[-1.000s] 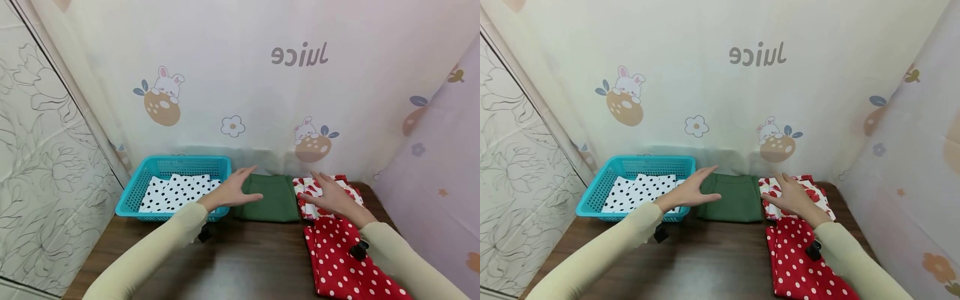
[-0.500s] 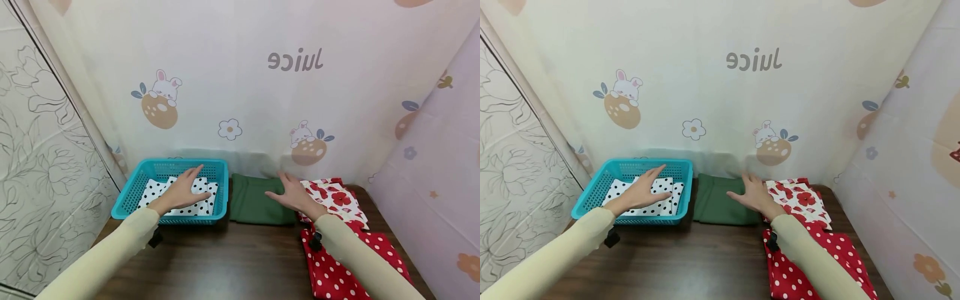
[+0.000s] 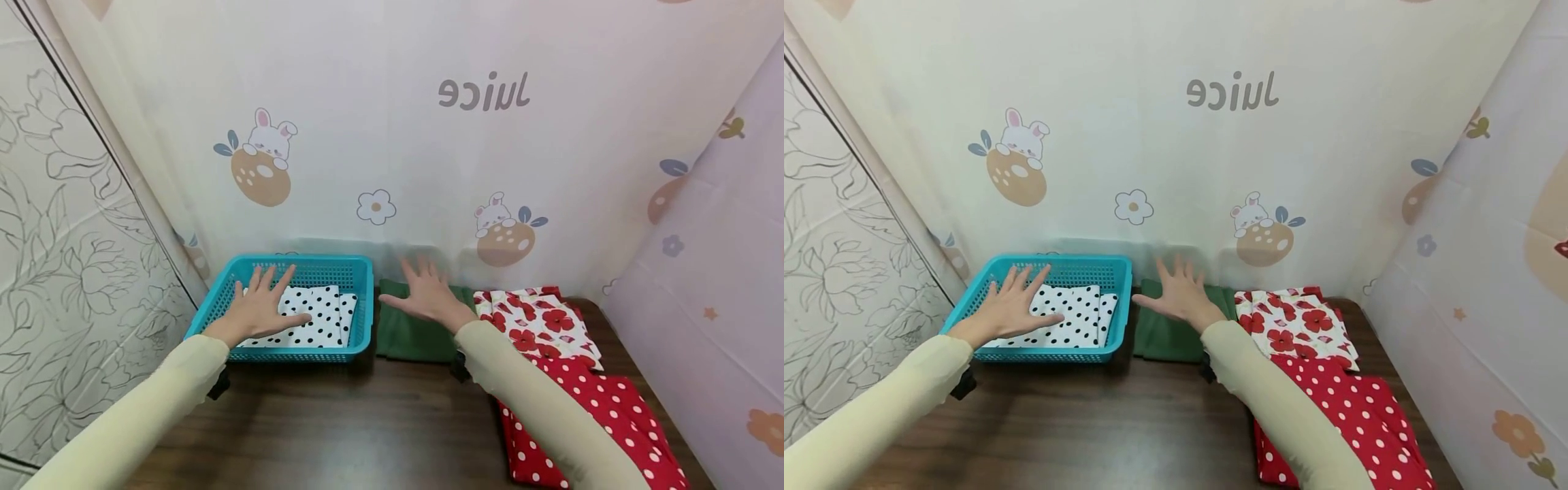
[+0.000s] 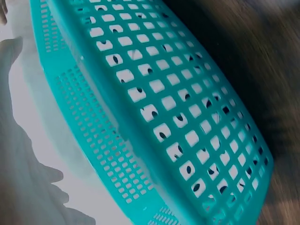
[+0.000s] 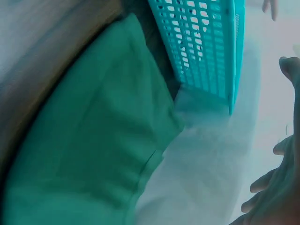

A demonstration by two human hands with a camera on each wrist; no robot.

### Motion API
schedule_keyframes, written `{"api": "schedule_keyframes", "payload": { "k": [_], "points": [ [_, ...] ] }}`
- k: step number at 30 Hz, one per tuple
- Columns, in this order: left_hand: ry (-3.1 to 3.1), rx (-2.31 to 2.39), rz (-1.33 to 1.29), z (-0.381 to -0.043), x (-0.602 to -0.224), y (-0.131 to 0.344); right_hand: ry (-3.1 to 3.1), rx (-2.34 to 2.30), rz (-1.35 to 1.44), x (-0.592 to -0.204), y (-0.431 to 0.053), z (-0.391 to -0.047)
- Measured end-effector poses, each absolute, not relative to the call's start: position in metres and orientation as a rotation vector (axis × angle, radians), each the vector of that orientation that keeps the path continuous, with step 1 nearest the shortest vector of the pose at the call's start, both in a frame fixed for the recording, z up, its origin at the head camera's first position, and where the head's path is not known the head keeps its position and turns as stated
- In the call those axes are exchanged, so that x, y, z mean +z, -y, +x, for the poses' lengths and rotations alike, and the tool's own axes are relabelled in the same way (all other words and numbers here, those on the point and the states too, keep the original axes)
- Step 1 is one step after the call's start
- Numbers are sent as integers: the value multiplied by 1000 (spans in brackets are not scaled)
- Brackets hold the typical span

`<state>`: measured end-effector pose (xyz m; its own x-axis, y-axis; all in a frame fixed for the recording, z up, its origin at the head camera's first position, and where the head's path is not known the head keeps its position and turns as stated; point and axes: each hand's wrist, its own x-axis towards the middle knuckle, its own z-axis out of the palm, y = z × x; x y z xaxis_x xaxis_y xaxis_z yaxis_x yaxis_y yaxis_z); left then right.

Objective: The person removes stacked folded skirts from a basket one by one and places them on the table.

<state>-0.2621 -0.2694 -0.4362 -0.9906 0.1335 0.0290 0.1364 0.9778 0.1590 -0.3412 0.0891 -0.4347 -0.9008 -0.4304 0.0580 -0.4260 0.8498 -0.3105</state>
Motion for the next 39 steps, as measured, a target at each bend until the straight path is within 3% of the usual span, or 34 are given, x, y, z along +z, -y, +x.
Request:
{"api": "schedule_keyframes", "payload": {
  "k": [22, 32, 39],
  "points": [
    [3297, -333, 20, -265, -448, 305, -2890, -333, -863, -448, 54, -322],
    [3361, -330, 173, -263, -464, 295, -2694, -555, -643, -469, 80, -291],
    [3385, -386, 346, -264, -469, 293, -2692, -632, -413, -475, 85, -291]
  ]
}}
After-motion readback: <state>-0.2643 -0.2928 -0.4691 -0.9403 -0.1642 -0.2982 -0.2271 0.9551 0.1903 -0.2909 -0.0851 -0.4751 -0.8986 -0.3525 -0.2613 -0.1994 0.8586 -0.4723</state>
